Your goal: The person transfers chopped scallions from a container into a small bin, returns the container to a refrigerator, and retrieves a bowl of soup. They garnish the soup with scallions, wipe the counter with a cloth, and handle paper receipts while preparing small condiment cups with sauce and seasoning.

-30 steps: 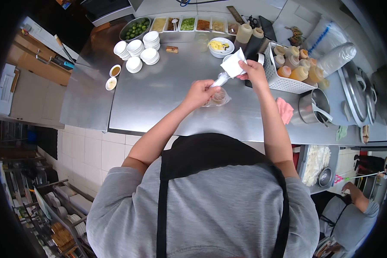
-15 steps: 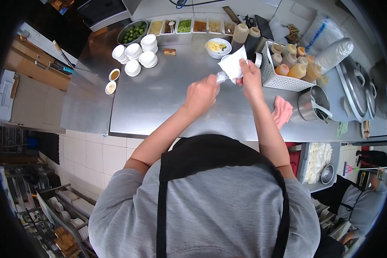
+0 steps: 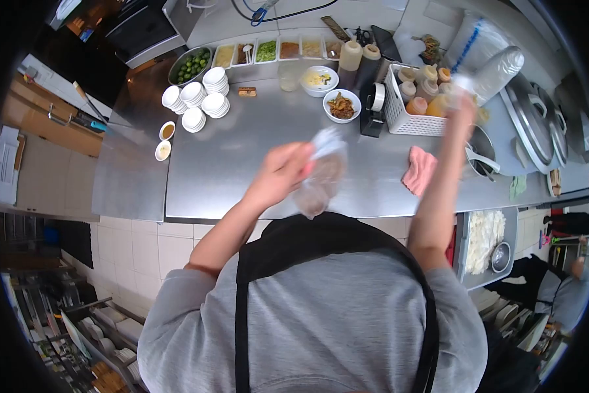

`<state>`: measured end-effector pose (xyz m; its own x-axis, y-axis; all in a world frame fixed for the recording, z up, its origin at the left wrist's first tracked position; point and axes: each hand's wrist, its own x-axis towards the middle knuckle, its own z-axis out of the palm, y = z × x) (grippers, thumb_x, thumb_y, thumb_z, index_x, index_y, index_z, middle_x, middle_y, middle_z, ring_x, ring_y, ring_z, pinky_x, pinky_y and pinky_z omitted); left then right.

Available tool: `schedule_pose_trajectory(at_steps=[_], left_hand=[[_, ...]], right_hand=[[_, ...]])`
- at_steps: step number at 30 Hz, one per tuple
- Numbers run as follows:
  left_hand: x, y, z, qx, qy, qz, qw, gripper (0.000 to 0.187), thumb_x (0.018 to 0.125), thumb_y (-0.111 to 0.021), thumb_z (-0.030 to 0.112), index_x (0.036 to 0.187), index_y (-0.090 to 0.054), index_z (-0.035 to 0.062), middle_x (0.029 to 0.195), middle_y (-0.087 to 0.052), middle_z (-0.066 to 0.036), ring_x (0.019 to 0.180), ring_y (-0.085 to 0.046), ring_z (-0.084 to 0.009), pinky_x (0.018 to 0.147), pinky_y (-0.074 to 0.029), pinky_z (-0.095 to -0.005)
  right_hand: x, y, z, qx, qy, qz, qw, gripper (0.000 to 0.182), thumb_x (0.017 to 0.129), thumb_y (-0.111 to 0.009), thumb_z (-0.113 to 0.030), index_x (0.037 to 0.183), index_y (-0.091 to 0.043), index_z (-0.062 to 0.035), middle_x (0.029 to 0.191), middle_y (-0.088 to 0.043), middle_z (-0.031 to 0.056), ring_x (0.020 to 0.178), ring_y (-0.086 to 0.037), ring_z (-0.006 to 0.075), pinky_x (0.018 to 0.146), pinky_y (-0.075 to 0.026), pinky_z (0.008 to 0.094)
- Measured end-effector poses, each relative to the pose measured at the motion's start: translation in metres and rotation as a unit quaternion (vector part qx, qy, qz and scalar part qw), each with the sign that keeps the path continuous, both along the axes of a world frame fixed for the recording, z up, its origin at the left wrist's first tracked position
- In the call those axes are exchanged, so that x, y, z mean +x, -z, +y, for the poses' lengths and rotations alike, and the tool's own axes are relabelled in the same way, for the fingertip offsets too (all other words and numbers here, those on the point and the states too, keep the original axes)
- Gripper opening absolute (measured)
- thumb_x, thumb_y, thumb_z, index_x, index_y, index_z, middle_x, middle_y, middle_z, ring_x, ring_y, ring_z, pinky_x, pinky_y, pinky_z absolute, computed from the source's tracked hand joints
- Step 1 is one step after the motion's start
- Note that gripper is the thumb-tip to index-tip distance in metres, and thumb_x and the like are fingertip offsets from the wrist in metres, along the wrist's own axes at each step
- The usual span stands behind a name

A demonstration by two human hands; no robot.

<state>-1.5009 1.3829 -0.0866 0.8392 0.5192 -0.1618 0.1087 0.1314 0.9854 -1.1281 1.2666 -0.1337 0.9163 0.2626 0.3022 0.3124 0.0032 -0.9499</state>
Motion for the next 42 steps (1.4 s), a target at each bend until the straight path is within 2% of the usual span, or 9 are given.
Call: schedule_pose_trajectory(at_steps=[1, 11, 17, 24, 29, 33, 37, 40, 42], left_hand=[[-0.016, 0.002, -0.001, 0.016, -0.018, -0.001, 1.0, 0.037, 0.093, -0.042, 0.029, 0.065, -0.048, 0.0056, 0.052, -0.041, 0.004, 0.045, -0.034, -0.0039, 0.042, -0.028, -0.0199], [0.075, 0.071, -0.009, 0.115, 0.168, 0.092, 0.975, 0.026, 0.089, -0.051, 0.025, 0.074, -0.053, 0.0034, 0.059, -0.053, 0.0, 0.055, -0.05, -0.0059, 0.05, -0.04, -0.023], [0.209, 0.089, -0.045, 0.28, 0.289, -0.056, 0.914, 0.017, 0.086, -0.05, 0.015, 0.083, -0.058, 0.0012, 0.068, -0.06, -0.006, 0.057, -0.056, -0.013, 0.055, -0.044, -0.0293], [0.352, 0.083, -0.072, 0.179, 0.298, -0.11, 0.931, 0.015, 0.083, -0.053, 0.013, 0.086, -0.058, -0.0011, 0.076, -0.061, -0.009, 0.066, -0.06, -0.0161, 0.063, -0.047, -0.0303], [0.357, 0.1, -0.085, 0.369, 0.138, -0.148, 0.907, 0.039, 0.08, -0.062, 0.026, 0.105, -0.057, -0.0024, 0.095, -0.063, -0.014, 0.079, -0.061, -0.0191, 0.075, -0.047, -0.0302], [0.309, 0.088, -0.076, -0.167, 0.355, 0.071, 0.917, 0.045, 0.081, -0.063, 0.03, 0.112, -0.053, -0.0015, 0.1, -0.062, -0.011, 0.088, -0.06, -0.0154, 0.078, -0.047, -0.0294], [0.264, 0.08, -0.079, -0.028, 0.28, -0.077, 0.956, 0.031, 0.081, -0.061, 0.004, 0.11, -0.054, -0.0021, 0.099, -0.062, -0.007, 0.089, -0.058, -0.0108, 0.076, -0.048, -0.0255], [0.241, 0.092, -0.061, -0.012, 0.215, -0.063, 0.975, 0.029, 0.079, -0.059, 0.0, 0.108, -0.055, -0.0029, 0.096, -0.062, -0.007, 0.086, -0.058, -0.0106, 0.074, -0.048, -0.0256], [0.227, 0.105, -0.044, 0.076, 0.133, -0.112, 0.982, 0.029, 0.077, -0.059, 0.0, 0.106, -0.055, -0.0022, 0.093, -0.063, -0.008, 0.082, -0.058, -0.0108, 0.072, -0.047, -0.0271]], right_hand=[[0.023, -0.01, -0.029, 0.211, 0.034, 0.117, 0.97, 0.023, 0.089, -0.047, -0.028, 0.09, -0.054, -0.0058, 0.072, -0.056, 0.0031, 0.056, -0.05, 0.0102, 0.048, -0.039, 0.0257], [0.014, -0.018, -0.175, 0.14, 0.075, 0.071, 0.985, 0.03, 0.089, -0.052, -0.031, 0.095, -0.051, -0.0013, 0.088, -0.059, 0.0092, 0.074, -0.062, 0.0199, 0.067, -0.051, 0.0266], [-0.013, 0.024, -0.226, 0.162, 0.112, 0.123, 0.973, 0.028, 0.088, -0.054, -0.027, 0.097, -0.05, -0.0012, 0.091, -0.058, 0.0097, 0.083, -0.061, 0.0204, 0.073, -0.049, 0.0258], [-0.025, 0.059, -0.257, 0.052, 0.146, 0.11, 0.982, 0.026, 0.087, -0.055, -0.027, 0.096, -0.054, -0.0026, 0.084, -0.058, 0.0056, 0.081, -0.059, 0.0145, 0.071, -0.046, 0.025], [-0.043, 0.059, -0.221, 0.005, 0.139, -0.06, 0.988, 0.02, 0.089, -0.048, -0.013, 0.091, -0.059, 0.0036, 0.093, -0.062, 0.0115, 0.091, -0.057, 0.0174, 0.084, -0.041, 0.0283], [-0.053, 0.05, -0.174, -0.097, 0.078, -0.189, 0.974, 0.006, 0.08, -0.057, -0.001, 0.084, -0.06, 0.0024, 0.099, -0.061, 0.0164, 0.091, -0.058, 0.023, 0.08, -0.044, 0.0312], [-0.06, 0.06, -0.125, -0.085, 0.031, -0.248, 0.965, 0.019, 0.075, -0.061, 0.004, 0.094, -0.06, -0.0005, 0.098, -0.057, 0.013, 0.092, -0.057, 0.0224, 0.075, -0.046, 0.0292], [-0.067, 0.065, -0.092, 0.166, -0.118, 0.063, 0.977, 0.053, 0.074, -0.058, 0.012, 0.123, -0.04, -0.0016, 0.104, -0.049, 0.0063, 0.096, -0.053, 0.0188, 0.08, -0.046, 0.028], [-0.068, 0.059, -0.08, 0.115, -0.201, 0.137, 0.963, 0.06, 0.073, -0.059, 0.01, 0.127, -0.036, -0.0028, 0.1, -0.048, 0.0048, 0.087, -0.051, 0.0103, 0.065, -0.044, 0.0207]])
